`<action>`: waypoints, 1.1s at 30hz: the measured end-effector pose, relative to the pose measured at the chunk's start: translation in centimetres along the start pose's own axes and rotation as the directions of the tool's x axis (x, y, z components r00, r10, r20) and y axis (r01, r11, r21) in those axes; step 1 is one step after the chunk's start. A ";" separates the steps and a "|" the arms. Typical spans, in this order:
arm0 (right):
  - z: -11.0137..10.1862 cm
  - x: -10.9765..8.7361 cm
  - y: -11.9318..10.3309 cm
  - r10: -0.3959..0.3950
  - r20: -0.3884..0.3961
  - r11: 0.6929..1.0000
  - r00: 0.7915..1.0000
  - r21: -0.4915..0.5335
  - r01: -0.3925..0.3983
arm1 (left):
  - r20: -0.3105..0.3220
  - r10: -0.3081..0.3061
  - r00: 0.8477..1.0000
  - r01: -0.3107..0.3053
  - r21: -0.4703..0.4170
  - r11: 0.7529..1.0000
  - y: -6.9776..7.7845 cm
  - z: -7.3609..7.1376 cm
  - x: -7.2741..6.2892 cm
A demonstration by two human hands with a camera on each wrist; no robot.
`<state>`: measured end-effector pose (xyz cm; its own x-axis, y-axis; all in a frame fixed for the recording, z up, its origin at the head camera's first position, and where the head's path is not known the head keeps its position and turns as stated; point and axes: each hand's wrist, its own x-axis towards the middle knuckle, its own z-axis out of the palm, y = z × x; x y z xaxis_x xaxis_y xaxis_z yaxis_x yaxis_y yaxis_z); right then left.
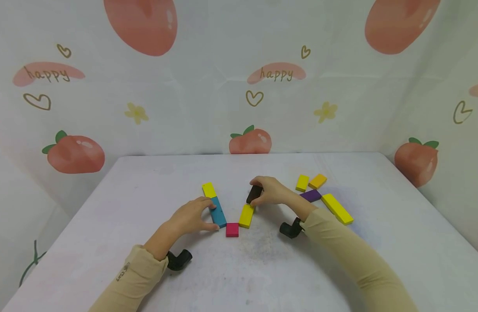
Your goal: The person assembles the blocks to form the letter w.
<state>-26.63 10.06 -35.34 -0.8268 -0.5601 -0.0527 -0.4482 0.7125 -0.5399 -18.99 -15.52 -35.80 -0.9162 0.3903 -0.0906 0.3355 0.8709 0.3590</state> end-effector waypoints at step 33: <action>0.3 0.5 0.5 0.054 0.044 0.997 0.998 0.046 -0.057 | 0.006 -0.021 1.000 0.021 0.018 1.000 0.0 0.1 0.1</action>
<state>-27.20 10.00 -35.93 -0.8342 -0.5385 -0.1191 -0.3845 0.7226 -0.5744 -19.05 -15.45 -35.87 -0.9216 0.3740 -0.1036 0.3206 0.8841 0.3399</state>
